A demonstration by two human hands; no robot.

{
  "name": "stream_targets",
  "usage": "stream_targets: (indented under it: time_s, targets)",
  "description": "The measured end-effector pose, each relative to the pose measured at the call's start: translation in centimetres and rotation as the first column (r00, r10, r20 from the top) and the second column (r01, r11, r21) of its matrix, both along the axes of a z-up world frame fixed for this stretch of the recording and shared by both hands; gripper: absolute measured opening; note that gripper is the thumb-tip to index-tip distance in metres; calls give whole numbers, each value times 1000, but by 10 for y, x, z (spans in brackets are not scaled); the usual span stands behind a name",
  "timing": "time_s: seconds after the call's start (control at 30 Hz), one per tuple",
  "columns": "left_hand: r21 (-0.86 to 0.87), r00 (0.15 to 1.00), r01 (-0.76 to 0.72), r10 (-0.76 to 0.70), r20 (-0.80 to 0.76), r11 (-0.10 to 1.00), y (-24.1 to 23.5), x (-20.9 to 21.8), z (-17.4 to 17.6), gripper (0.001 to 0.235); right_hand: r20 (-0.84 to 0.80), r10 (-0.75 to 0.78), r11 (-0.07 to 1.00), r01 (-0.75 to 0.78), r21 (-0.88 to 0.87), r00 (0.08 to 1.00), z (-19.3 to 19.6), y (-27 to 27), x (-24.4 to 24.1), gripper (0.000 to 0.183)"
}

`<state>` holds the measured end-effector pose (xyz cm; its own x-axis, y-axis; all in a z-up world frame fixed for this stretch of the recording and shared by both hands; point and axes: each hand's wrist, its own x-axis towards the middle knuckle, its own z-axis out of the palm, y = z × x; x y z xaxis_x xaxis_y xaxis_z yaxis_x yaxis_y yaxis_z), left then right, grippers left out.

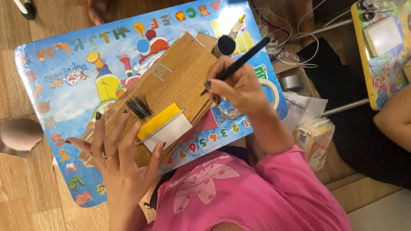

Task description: The person uses tweezers to pick up individual black eyelash strands and place them onto a small white card with a yellow strip. The person repeatedly picks and places lashes in a neat row on the card throughout the clip.

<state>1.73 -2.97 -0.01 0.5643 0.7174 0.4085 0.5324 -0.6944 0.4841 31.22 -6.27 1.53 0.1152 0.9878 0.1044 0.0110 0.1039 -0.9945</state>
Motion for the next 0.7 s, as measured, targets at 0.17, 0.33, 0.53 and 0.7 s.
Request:
stream_targets:
  time_s: [0.17,0.33,0.53,0.7]
  targets:
    - [-16,1000,-21,21,-4,1000,2,0,-2,53,-286,-65,997,51,-57,956,-24,-12,-24,16]
    - [-40,1000,-8,8,-6,999,1,-1,-4,58,-460,-56,998,35,-54,886,-36,-13,-30,21]
    - [-48,999,-13,14,38,999,2,-2,-6,58,-446,-100,995,94,-34,890,-30,-13,-30,18]
    - [-51,992,-37,43,118,998,1,-2,-5,39,-423,-74,997,83,5,903,-34,-14,-33,17]
